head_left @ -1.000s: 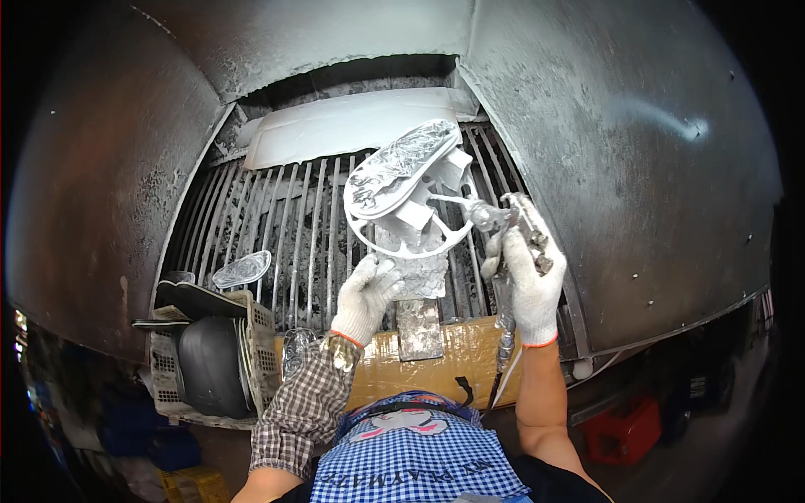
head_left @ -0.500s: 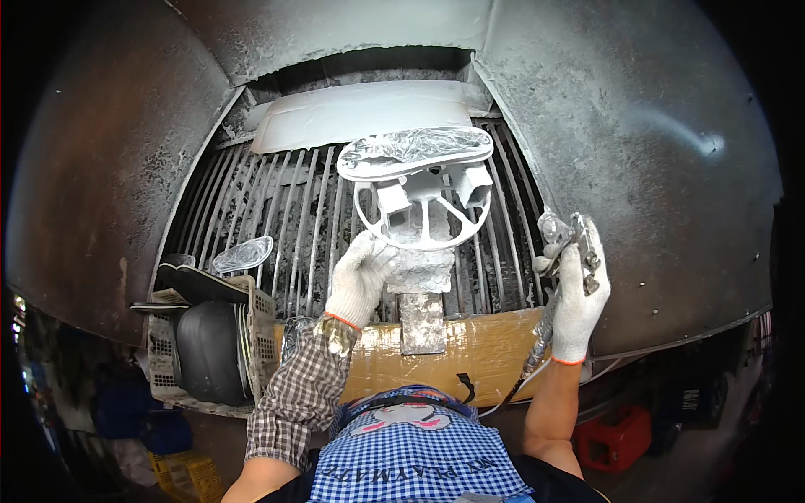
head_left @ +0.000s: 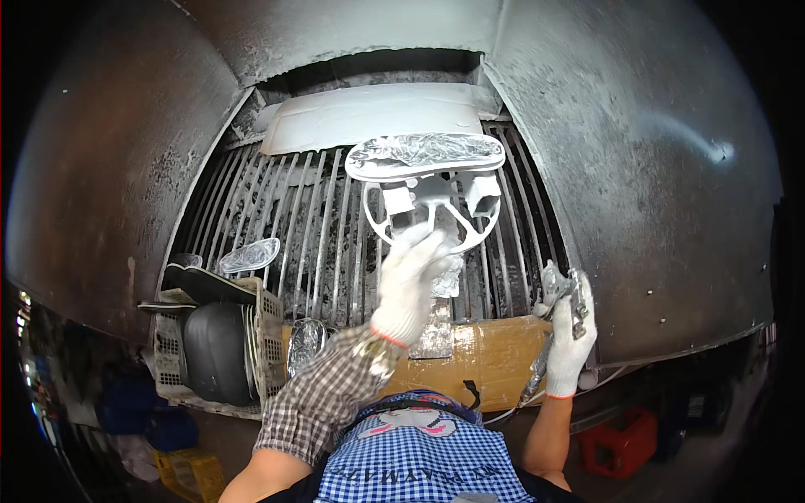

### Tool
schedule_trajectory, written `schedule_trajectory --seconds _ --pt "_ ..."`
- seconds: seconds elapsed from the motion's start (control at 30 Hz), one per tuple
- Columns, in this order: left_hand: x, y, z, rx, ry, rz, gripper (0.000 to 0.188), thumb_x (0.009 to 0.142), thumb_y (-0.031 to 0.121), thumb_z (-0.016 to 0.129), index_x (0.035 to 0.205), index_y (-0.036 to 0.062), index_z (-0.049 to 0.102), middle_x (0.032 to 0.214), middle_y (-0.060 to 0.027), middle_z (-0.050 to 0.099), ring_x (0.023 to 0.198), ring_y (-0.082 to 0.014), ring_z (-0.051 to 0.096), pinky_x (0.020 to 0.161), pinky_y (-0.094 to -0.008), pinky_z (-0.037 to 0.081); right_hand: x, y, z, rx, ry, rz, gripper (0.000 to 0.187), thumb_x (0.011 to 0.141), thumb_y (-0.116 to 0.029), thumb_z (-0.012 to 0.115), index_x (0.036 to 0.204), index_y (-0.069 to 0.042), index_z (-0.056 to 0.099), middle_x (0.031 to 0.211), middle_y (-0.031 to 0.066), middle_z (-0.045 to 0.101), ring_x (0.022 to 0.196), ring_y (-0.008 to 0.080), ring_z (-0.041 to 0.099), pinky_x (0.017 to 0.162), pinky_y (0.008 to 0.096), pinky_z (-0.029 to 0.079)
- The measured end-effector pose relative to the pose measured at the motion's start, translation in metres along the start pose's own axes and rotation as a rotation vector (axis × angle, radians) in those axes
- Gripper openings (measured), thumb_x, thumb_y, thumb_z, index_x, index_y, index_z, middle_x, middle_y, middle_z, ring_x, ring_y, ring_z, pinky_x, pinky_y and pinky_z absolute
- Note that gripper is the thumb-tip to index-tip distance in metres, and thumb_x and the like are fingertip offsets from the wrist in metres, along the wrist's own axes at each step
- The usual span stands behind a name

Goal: The person spray paints white plastic parts, including a fan-like object and a shoe sole, using a spray gun. They handle the items one by one, rotating them to apply the coating, and place them on a metal grate to dry.

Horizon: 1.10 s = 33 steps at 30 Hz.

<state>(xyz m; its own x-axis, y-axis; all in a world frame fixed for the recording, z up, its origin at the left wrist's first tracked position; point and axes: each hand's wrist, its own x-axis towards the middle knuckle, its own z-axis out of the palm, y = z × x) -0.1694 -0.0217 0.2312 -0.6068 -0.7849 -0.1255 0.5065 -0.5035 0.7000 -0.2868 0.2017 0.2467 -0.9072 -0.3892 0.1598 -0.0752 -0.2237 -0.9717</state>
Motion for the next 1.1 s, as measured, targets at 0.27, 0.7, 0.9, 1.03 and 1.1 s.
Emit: schedule_trajectory --seconds 0.27,0.7,0.9,1.03,1.1 --pt "0.095 -0.009 0.084 -0.254 0.207 -0.103 0.045 0.100 0.027 0.079 0.131 0.0014 0.058 0.132 -0.0162 0.061 0.117 -0.0240 0.064 0.094 -0.0338 0.063 -0.029 0.015 -0.011 -0.240 -0.014 0.006 0.055 0.110 -0.008 0.057 0.161 0.006 0.043 0.126 0.0146 0.072 0.095 0.0138 0.069 0.085 0.0292 0.055" --pt "0.122 0.015 0.088 -0.297 0.361 -0.158 0.040 0.098 0.024 0.081 0.129 0.0038 0.066 0.120 -0.0095 0.072 0.101 -0.0245 0.068 0.085 -0.0413 0.059 -0.030 0.050 -0.030 -0.395 -0.063 -0.046 0.051 0.114 -0.016 0.053 0.160 0.006 0.047 0.132 0.0132 0.065 0.108 0.0169 0.062 0.094 0.0317 0.053" --pt "0.085 0.107 0.015 -0.180 0.255 0.049 0.038 0.101 0.022 0.076 0.128 -0.0032 0.069 0.116 -0.0152 0.075 0.099 -0.0270 0.070 0.096 -0.0415 0.058 -0.034 0.049 -0.025 -0.362 -0.144 0.064 0.055 0.112 -0.015 0.054 0.161 0.008 0.045 0.158 0.0193 0.056 0.140 0.0268 0.056 0.118 0.0397 0.043" --pt "0.090 0.151 -0.082 -0.127 0.291 0.249 0.032 0.103 0.010 0.068 0.131 -0.0047 0.063 0.128 -0.0175 0.071 0.116 -0.0311 0.071 0.106 -0.0467 0.058 -0.039 0.047 -0.011 -0.439 -0.172 -0.051 0.055 0.112 -0.014 0.054 0.162 0.007 0.044 0.153 0.0190 0.059 0.131 0.0251 0.061 0.113 0.0387 0.046" --pt "0.099 0.154 -0.131 -0.284 0.233 0.331 0.034 0.102 0.000 0.066 0.133 -0.0075 0.056 0.131 -0.0214 0.067 0.118 -0.0334 0.069 0.113 -0.0511 0.057 -0.041 0.044 -0.007 -0.397 -0.201 0.023 0.055 0.111 -0.013 0.054 0.162 0.006 0.044 0.154 0.0188 0.058 0.131 0.0247 0.061 0.113 0.0386 0.046"
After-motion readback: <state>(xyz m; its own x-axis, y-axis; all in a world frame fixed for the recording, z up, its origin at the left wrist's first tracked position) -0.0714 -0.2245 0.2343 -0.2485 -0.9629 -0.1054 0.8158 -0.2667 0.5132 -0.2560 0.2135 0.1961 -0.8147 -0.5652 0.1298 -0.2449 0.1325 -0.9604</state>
